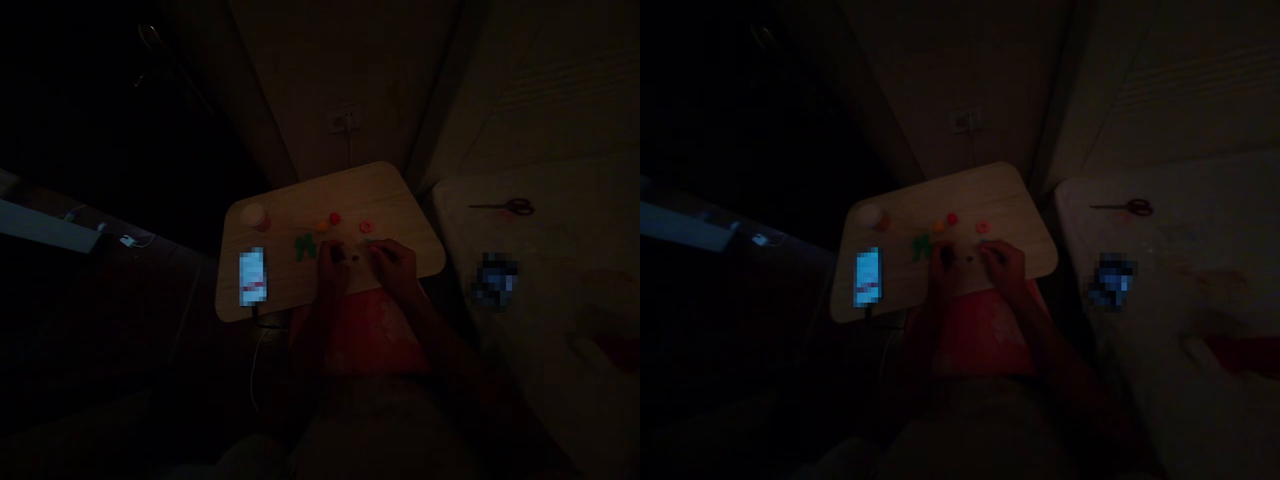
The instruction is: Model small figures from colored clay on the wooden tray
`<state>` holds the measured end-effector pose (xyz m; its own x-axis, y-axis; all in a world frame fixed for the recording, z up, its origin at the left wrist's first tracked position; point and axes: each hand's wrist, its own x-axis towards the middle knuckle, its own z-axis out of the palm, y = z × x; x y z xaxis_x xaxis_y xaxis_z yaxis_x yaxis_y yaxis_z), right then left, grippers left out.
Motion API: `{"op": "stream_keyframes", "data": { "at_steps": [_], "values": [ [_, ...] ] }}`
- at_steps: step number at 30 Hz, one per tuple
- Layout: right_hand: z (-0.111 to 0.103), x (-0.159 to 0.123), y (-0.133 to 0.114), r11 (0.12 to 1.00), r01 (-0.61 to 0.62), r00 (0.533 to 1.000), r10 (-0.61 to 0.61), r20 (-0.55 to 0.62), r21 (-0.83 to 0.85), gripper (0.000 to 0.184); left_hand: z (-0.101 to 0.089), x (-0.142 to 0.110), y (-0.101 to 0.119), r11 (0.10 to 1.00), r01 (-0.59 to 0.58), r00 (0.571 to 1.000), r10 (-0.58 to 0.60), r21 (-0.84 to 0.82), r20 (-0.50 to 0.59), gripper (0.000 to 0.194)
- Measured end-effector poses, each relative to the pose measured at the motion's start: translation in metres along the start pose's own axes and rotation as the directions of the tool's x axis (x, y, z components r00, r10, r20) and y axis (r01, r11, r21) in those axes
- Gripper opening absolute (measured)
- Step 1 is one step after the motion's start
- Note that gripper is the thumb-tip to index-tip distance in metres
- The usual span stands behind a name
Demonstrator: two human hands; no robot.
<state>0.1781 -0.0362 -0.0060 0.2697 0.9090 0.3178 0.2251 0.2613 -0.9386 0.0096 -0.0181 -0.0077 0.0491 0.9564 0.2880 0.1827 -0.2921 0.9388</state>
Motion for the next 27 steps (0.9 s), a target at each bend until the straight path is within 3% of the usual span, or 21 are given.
{"op": "stream_keyframes", "data": {
  "at_steps": [6, 9, 14, 22, 27],
  "values": [
    [-0.001, 0.0, -0.001, 1.0, -0.011, 0.999, 0.011, 0.032, -0.016, 0.026, 0.001, 0.002, -0.006, 0.998, -0.001, 1.0, 0.0, -0.065, -0.021, 0.047],
    [0.0, 0.0, 0.0, 1.0, -0.01, 1.0, 0.01, 0.023, -0.009, 0.022, 0.002, 0.002, -0.008, 0.997, 0.006, 0.999, -0.01, -0.083, -0.05, 0.044],
    [0.003, -0.001, 0.003, 0.988, -0.14, 0.99, 0.141, -0.004, 0.066, 0.013, 0.002, 0.003, -0.01, 0.995, -0.002, 0.997, -0.007, -0.103, -0.081, 0.039],
    [0.005, -0.002, -0.006, 0.97, -0.217, 0.972, 0.225, -0.066, 0.106, 0.019, 0.003, 0.006, -0.012, 0.995, 0.007, 0.992, -0.02, -0.102, -0.122, 0.038],
    [0.003, -0.003, -0.005, 0.968, -0.228, 0.973, 0.23, -0.001, 0.103, 0.019, 0.002, 0.005, -0.012, 0.996, 0.015, 0.994, -0.024, -0.09, -0.107, 0.035]
  ]
}}
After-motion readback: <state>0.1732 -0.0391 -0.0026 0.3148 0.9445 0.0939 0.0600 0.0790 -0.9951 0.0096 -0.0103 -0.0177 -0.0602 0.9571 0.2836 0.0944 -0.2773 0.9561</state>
